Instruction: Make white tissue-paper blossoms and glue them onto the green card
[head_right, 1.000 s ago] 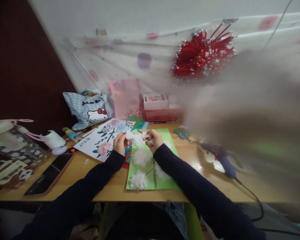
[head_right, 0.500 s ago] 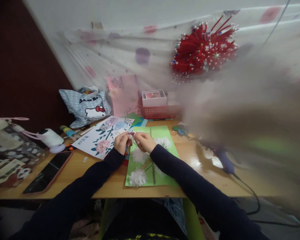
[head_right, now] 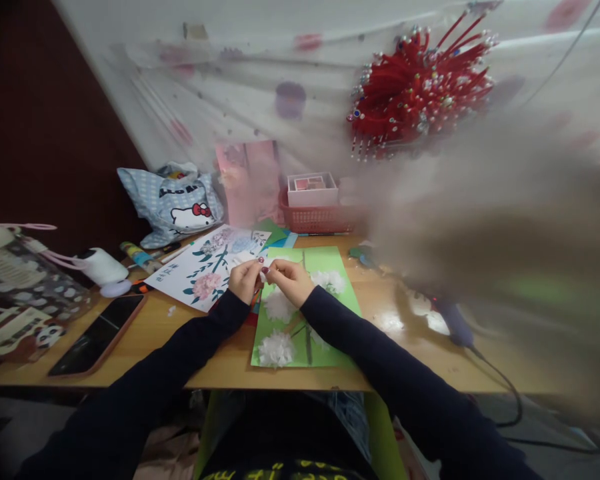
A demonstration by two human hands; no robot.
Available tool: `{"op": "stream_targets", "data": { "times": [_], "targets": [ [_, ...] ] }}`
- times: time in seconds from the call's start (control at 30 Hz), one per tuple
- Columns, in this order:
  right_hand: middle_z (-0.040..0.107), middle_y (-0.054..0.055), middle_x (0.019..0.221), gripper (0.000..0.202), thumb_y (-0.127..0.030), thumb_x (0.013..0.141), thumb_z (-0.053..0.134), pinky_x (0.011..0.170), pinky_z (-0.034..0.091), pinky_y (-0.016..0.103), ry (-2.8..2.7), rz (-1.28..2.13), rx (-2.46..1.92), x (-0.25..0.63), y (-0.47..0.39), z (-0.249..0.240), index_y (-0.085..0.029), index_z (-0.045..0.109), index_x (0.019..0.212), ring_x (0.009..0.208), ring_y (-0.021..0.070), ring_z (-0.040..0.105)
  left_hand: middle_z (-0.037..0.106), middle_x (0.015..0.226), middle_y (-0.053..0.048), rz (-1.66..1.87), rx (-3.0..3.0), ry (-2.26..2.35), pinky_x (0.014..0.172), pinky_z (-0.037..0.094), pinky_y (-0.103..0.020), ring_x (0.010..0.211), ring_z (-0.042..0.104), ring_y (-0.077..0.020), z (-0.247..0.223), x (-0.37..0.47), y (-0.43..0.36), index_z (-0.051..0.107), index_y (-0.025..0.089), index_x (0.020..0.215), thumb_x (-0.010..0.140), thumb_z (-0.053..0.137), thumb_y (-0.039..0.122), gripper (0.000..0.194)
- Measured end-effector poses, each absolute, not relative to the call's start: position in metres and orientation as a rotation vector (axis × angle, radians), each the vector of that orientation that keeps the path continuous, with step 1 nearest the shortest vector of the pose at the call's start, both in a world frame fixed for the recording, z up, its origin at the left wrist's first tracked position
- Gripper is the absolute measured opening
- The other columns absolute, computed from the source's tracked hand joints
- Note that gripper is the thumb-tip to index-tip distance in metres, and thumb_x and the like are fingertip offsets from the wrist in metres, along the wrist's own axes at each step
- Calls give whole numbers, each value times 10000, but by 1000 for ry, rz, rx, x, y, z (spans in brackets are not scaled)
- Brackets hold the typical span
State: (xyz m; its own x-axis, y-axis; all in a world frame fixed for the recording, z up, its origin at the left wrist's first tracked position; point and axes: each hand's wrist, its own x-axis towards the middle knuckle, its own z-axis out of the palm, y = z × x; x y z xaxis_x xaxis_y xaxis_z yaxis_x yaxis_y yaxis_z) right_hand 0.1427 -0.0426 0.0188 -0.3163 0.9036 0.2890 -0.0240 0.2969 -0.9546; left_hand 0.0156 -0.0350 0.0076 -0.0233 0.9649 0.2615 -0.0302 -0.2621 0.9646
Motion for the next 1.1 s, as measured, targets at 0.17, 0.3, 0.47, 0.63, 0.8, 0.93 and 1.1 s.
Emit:
{"op": "stream_targets", "data": {
  "times": [0.17, 0.3, 0.47, 0.63, 0.8, 0.93, 1.1],
  "targets": [
    [299, -85, 380, 296, -368, 763, 464, 345, 161, 202, -1587, 1277, -849, 142, -47, 24, -176, 476, 538, 327, 45, 254, 417, 352, 11, 1336, 1376, 892, 333, 197, -232, 284, 320, -77, 8, 16, -38, 462, 182, 470, 815, 409, 448, 440],
    [312, -86, 369, 262, -348, 723, 477, 338, 161, 200, -1585, 1300, -842, 144, -46, 25, -175, 475, 526, 317, 40, 246, 395, 362, 11, 1298, 1440, 813, 343, 213, -236, 304, 340, -85, 10, 12, -41, 493, 180, 481, 788, 458, 411, 385],
    [315, -85, 350, 214, -305, 684, 473, 336, 159, 198, -1586, 1274, -840, 144, -43, 21, -178, 482, 513, 309, 43, 251, 390, 351, 27, 1257, 1523, 791, 359, 212, -224, 305, 321, -73, 12, 9, -43, 530, 172, 532, 763, 465, 366, 309],
    [290, -92, 335, 190, -288, 667, 469, 333, 157, 196, -1551, 1276, -862, 146, -41, 21, -183, 472, 508, 299, 42, 233, 420, 362, 37, 1220, 1575, 767, 374, 227, -213, 316, 337, -65, 11, 7, -41, 538, 163, 576, 737, 483, 344, 248],
    [324, -83, 365, 277, -359, 725, 487, 330, 158, 195, -1565, 1289, -872, 146, -40, 20, -179, 453, 517, 303, 35, 242, 425, 372, 41, 1225, 1568, 741, 376, 240, -209, 324, 350, -64, 12, 8, -40, 532, 159, 587, 761, 479, 346, 260],
    [354, -78, 417, 338, -461, 767, 481, 319, 151, 188, -1509, 1331, -924, 143, -43, 23, -179, 439, 584, 309, 28, 235, 429, 389, 45, 1249, 1507, 744, 377, 241, -209, 319, 342, -54, 10, 10, -37, 528, 156, 593, 785, 488, 380, 298],
    [244, -134, 411, 359, -553, 743, 516, 315, 99, 158, -1366, 1505, -1051, 140, -44, 25, -221, 383, 769, 293, 35, 189, 374, 337, 54, 1306, 1446, 825, 346, 192, -215, 298, 314, -55, 10, 10, -34, 461, 167, 517, 772, 538, 438, 380]
  ]
}}
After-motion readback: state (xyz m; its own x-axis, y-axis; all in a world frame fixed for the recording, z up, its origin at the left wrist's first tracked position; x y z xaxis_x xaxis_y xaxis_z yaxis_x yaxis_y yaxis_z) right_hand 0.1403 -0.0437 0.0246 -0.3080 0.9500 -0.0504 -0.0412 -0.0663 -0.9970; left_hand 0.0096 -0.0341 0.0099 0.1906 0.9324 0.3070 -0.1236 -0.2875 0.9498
